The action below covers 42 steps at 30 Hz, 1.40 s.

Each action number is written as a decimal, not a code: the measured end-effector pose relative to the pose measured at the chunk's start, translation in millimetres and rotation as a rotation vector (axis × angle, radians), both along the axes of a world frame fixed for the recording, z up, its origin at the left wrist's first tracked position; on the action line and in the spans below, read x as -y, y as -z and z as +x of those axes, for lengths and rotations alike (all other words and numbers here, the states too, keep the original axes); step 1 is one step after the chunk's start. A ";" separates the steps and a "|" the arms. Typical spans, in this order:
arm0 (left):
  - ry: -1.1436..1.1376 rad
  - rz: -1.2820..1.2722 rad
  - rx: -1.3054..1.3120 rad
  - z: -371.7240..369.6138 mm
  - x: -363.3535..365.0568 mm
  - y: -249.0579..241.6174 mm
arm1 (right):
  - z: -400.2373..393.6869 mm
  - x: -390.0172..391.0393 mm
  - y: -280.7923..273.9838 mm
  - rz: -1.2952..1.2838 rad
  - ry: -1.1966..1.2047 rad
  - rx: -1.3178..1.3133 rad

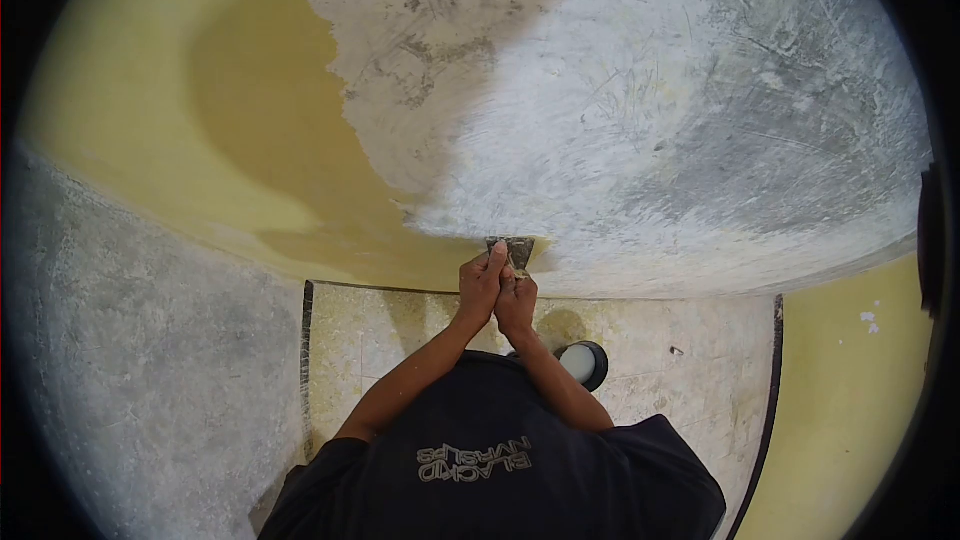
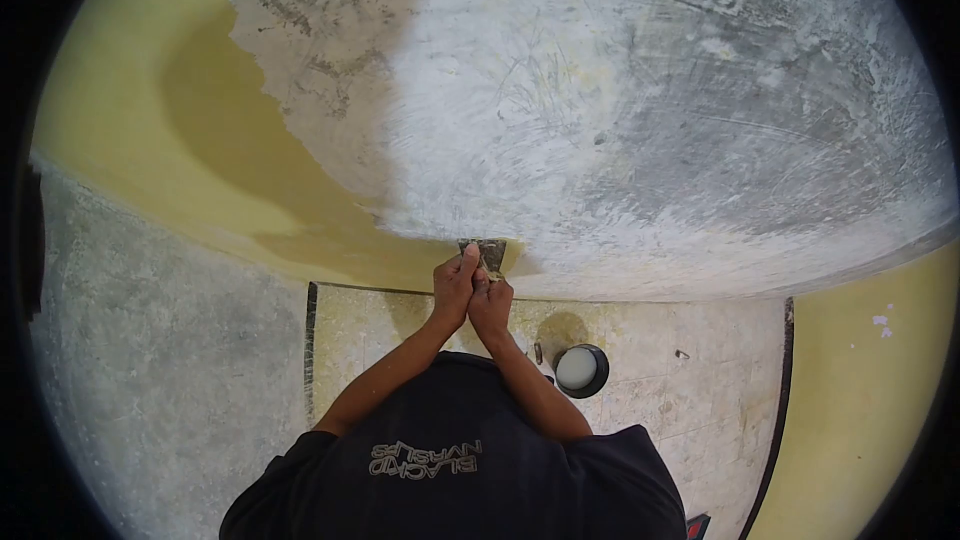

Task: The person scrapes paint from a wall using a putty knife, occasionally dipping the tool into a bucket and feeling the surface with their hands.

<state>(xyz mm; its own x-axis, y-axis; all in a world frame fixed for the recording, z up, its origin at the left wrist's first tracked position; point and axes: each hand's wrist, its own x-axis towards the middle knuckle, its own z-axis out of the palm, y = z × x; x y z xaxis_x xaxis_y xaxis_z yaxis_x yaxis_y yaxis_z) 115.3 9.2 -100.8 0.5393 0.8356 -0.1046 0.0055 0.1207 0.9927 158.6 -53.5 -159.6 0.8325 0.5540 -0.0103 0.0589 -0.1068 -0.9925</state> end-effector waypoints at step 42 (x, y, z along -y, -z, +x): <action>-0.030 -0.395 0.137 30.1 19.6 7.3 | 27.1 26.9 -8.3 -0.140 0.077 0.485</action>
